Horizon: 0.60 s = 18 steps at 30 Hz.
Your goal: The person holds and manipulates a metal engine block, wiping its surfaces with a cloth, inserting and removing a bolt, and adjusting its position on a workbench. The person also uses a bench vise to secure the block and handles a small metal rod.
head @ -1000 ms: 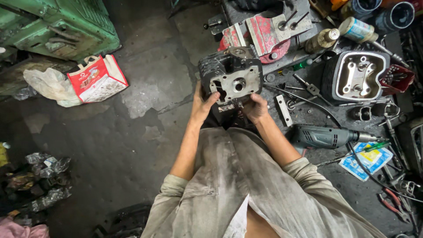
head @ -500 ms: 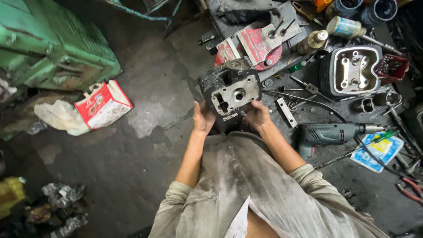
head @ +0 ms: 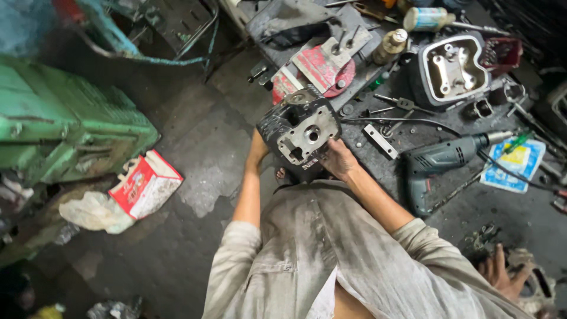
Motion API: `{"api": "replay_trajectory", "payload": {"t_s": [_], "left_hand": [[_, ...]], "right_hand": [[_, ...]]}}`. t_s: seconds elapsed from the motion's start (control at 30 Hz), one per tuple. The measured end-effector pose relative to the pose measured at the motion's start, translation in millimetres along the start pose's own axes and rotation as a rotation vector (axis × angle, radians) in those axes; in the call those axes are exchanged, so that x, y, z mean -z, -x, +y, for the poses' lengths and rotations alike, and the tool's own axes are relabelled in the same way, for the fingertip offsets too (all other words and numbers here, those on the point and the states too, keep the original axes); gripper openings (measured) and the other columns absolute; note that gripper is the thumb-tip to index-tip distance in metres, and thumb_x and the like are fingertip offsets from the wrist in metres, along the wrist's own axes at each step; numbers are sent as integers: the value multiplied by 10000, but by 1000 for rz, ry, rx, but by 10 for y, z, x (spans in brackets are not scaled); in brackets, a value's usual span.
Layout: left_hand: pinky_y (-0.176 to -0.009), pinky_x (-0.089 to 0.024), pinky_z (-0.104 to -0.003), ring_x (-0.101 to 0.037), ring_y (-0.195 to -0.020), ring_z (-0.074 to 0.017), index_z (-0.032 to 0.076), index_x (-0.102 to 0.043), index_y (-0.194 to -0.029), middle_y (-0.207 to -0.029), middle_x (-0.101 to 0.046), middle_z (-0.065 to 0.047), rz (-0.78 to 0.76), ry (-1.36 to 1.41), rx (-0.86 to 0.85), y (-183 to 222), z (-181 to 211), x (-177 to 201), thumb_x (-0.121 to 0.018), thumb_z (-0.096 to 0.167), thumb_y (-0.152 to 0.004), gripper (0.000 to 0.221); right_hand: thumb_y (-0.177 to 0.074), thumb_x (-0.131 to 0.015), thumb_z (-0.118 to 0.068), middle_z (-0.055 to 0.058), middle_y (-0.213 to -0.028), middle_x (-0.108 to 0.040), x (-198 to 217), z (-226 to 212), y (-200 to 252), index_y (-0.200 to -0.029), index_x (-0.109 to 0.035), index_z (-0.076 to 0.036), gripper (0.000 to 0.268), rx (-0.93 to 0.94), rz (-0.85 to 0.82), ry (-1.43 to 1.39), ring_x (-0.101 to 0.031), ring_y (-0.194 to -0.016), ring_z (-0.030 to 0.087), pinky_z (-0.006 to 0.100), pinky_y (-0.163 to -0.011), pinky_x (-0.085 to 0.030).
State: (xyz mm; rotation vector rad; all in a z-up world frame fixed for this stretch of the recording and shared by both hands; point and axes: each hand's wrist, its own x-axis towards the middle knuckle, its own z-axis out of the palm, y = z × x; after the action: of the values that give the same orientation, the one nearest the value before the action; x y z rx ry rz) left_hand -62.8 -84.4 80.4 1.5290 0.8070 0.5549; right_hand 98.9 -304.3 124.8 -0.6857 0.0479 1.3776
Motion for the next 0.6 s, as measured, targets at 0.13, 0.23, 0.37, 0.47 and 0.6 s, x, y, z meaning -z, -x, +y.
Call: {"api": "replay_trajectory", "payload": {"t_s": [0.13,0.23,0.37,0.47,0.6], "left_hand": [[-1062,-409,-386,-547,-1217,-244,19,-596,-1378,-1326,-620,-113,-95,22,286,-168,-355,-335,-536,337,-1090,433],[-1010,-421,-377,-551,-1163,-234,15,-604,-1360,-1281,-627,-105,-124,148,436,-40,-526,-573,-526,340,-1103,421],[-941,-438,-365,-557,-1090,-220,9,-615,-1337,-1221,-637,-93,-126,346,566,159,-588,-823,-513,343,-1121,410],[-889,-450,-356,-562,-1035,-210,5,-623,-1319,-1176,-644,-85,-95,502,593,423,-575,-1000,-503,346,-1134,406],[-819,-467,-344,-568,-962,-196,0,-633,-1296,-1116,-653,-73,-135,730,523,985,-490,-1060,-490,349,-1151,404]], "right_hand": [[-862,-796,-283,9,-1288,-669,-25,116,-53,-1386,-551,-171,589,63,39,49,-629,-1210,219,485,-1040,-497],[-888,-786,-274,37,-1269,-671,-37,191,-55,-1384,-539,-134,571,118,90,76,-637,-1171,237,491,-987,-531],[-883,-770,-244,33,-1267,-664,-81,190,-52,-1389,-530,-142,569,163,75,85,-644,-1166,219,452,-968,-551],[-906,-765,-219,50,-1274,-659,-111,179,-46,-1397,-540,-119,549,220,27,77,-639,-1176,229,450,-1010,-542],[-896,-773,-201,54,-1273,-652,-140,176,-8,-1377,-550,-113,538,194,63,39,-637,-1178,243,464,-1022,-540]]}}
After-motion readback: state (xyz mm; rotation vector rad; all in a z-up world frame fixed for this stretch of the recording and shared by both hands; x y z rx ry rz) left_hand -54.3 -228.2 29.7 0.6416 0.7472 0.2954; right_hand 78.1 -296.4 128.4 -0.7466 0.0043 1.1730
